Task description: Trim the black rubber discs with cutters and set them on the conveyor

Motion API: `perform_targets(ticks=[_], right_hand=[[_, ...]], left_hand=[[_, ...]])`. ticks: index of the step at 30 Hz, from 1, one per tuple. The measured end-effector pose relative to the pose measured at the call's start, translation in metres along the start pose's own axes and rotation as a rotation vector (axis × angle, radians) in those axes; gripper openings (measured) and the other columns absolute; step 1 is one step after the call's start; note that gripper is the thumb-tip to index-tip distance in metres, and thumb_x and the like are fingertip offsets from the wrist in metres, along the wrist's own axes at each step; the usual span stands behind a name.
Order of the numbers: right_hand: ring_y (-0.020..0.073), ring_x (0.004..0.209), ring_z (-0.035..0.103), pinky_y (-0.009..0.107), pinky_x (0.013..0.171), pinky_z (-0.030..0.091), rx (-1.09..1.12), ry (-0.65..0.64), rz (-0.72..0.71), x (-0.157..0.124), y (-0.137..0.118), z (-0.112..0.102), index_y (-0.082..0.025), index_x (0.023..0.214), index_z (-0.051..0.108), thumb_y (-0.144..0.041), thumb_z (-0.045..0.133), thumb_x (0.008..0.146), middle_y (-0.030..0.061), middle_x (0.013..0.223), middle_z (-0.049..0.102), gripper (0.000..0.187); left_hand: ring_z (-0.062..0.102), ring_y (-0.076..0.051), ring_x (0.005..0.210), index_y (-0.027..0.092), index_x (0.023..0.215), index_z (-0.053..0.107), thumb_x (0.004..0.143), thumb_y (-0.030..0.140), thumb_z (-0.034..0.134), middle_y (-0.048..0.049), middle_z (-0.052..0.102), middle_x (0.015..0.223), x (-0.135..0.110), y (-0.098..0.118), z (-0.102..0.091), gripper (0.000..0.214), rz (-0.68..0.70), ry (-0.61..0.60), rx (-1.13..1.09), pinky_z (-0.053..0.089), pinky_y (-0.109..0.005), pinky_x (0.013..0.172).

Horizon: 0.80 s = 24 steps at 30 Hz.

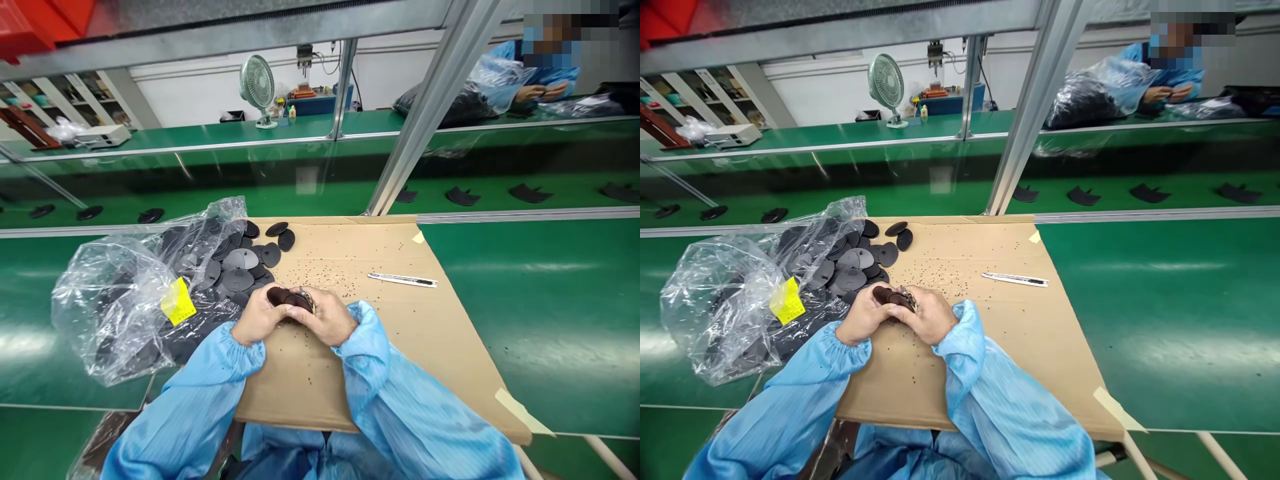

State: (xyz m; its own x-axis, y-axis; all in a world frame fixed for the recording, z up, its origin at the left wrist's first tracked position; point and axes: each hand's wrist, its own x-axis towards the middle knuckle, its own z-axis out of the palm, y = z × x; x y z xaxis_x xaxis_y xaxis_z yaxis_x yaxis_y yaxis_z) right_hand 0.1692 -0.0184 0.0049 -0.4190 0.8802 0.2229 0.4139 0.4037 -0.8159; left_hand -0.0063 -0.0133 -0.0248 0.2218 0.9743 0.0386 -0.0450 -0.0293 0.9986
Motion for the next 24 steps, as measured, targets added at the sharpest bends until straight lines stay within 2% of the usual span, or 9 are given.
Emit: perform_targets(ticks=[3, 5, 8, 11, 17, 24], right_hand=[[0.0169, 0.079, 0.060, 0.028, 0.071, 0.046, 0.119, 0.038, -0.006, 0.0017, -0.0017, 0.0027, -0.018, 0.100, 0.061, -0.045, 0.059, 0.081, 0.0047, 0.088, 0.066, 0.033], [0.0203, 0.092, 0.060, 0.032, 0.080, 0.047, 0.182, 0.128, -0.032, 0.0025, -0.0024, 0.0048, -0.018, 0.105, 0.058, -0.045, 0.069, 0.072, 0.0073, 0.101, 0.064, 0.044], [0.0207, 0.088, 0.060, 0.033, 0.079, 0.048, 0.172, 0.231, -0.016, 0.0023, -0.0030, 0.0065, -0.018, 0.099, 0.059, -0.042, 0.075, 0.065, 0.0067, 0.095, 0.063, 0.044], [0.0195, 0.081, 0.059, 0.034, 0.076, 0.048, 0.121, 0.210, -0.026, 0.0016, -0.0038, 0.0053, -0.019, 0.094, 0.061, -0.039, 0.073, 0.069, 0.0052, 0.087, 0.062, 0.034], [0.0210, 0.094, 0.058, 0.035, 0.086, 0.046, 0.157, 0.141, -0.131, 0.0019, -0.0028, 0.0033, -0.019, 0.105, 0.060, -0.037, 0.067, 0.077, 0.0082, 0.099, 0.060, 0.035], [0.0201, 0.099, 0.057, 0.034, 0.090, 0.045, 0.179, 0.050, -0.164, 0.0015, 0.0028, 0.0036, -0.019, 0.110, 0.056, -0.035, 0.063, 0.081, 0.0086, 0.106, 0.057, 0.033]], left_hand=[[0.056, -0.017, 0.075, 0.014, 0.080, 0.058, 0.063, 0.031, 0.078, -0.0041, 0.059, 0.077, 0.0015, -0.0024, 0.0002, 0.031, 0.011, 0.000, -0.120, 0.046, -0.029, 0.070], [0.056, -0.017, 0.076, 0.015, 0.078, 0.058, 0.063, 0.029, 0.077, -0.0033, 0.058, 0.078, 0.0026, -0.0037, 0.0001, 0.028, 0.061, 0.029, -0.206, 0.046, -0.030, 0.072], [0.057, -0.016, 0.076, 0.016, 0.074, 0.060, 0.062, 0.025, 0.078, -0.0032, 0.058, 0.079, 0.0034, -0.0050, -0.0011, 0.024, 0.135, 0.066, -0.226, 0.047, -0.032, 0.074], [0.059, -0.018, 0.077, 0.016, 0.074, 0.061, 0.062, 0.024, 0.078, -0.0040, 0.060, 0.078, 0.0032, -0.0060, -0.0024, 0.021, 0.159, 0.034, -0.202, 0.047, -0.034, 0.075], [0.059, -0.019, 0.079, 0.018, 0.076, 0.062, 0.064, 0.021, 0.076, -0.0041, 0.061, 0.080, 0.0021, -0.0087, -0.0024, 0.018, 0.193, 0.010, -0.215, 0.047, -0.036, 0.077], [0.059, -0.018, 0.080, 0.018, 0.076, 0.063, 0.064, 0.022, 0.076, -0.0042, 0.059, 0.081, 0.0006, -0.0100, -0.0046, 0.018, 0.195, 0.016, -0.158, 0.047, -0.035, 0.077]])
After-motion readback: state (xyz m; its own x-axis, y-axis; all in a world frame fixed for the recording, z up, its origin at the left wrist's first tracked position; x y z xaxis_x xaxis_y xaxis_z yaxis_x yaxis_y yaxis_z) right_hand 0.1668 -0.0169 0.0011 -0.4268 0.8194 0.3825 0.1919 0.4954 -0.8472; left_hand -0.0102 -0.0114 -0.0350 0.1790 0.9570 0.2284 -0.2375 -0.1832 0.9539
